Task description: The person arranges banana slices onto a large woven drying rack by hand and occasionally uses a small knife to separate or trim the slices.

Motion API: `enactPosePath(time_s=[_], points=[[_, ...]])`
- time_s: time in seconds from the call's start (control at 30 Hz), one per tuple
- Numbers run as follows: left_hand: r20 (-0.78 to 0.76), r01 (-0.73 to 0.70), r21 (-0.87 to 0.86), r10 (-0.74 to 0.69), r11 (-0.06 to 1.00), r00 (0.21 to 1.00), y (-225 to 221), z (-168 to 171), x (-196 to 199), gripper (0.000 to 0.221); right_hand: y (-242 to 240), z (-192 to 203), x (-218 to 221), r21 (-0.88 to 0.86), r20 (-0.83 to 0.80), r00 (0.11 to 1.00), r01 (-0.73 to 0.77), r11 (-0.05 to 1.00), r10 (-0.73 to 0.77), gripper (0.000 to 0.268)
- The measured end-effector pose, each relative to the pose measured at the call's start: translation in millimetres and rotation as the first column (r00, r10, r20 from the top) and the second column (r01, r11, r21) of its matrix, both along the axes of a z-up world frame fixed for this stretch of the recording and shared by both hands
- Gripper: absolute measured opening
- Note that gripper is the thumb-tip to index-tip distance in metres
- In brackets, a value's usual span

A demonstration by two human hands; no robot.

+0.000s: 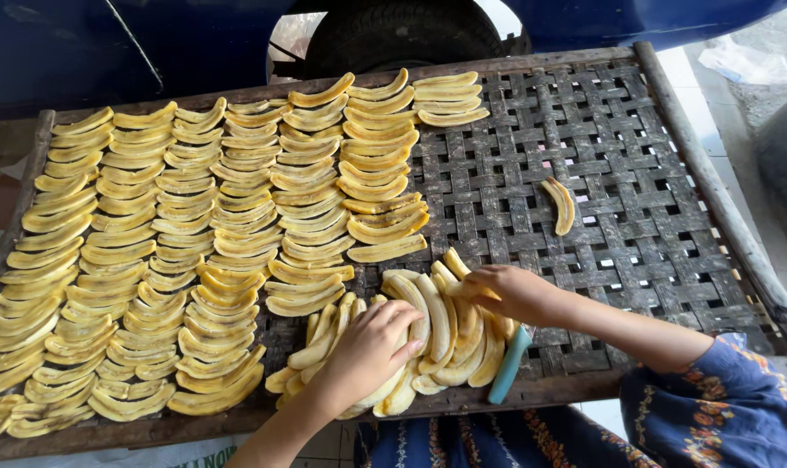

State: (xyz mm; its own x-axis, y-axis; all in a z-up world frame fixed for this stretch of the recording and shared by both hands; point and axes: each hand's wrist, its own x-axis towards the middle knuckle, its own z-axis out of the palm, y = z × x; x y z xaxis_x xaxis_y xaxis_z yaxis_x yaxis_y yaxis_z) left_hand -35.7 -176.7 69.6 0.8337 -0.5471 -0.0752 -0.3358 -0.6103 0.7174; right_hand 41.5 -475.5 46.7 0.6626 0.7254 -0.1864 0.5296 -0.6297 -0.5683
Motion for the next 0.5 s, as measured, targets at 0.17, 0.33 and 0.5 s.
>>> enactPosePath(time_s=[0.17, 0.33, 0.5], points=[[-0.384, -0.175, -0.239, 0.072, 0.955, 0.92, -14, -16, 9, 0.048, 20, 35, 12, 0.077, -0.348, 0.919, 0.227, 0.971, -0.187, 0.031], [-0.498, -0.283, -0.71, -0.176, 0.645, 0.849, -31, -43, 26, 0.033, 78, 68, 2, 0.451, 0.009, 0.995, 0.083, 0.888, -0.098, 0.029], [-0.718, -0.66, -0.661, -0.047, 0.357, 0.694, -30, -59, 19, 0.029, 105, 64, -9, 0.418, 0.283, 0.929, 0.103, 0.902, -0.237, 0.039]])
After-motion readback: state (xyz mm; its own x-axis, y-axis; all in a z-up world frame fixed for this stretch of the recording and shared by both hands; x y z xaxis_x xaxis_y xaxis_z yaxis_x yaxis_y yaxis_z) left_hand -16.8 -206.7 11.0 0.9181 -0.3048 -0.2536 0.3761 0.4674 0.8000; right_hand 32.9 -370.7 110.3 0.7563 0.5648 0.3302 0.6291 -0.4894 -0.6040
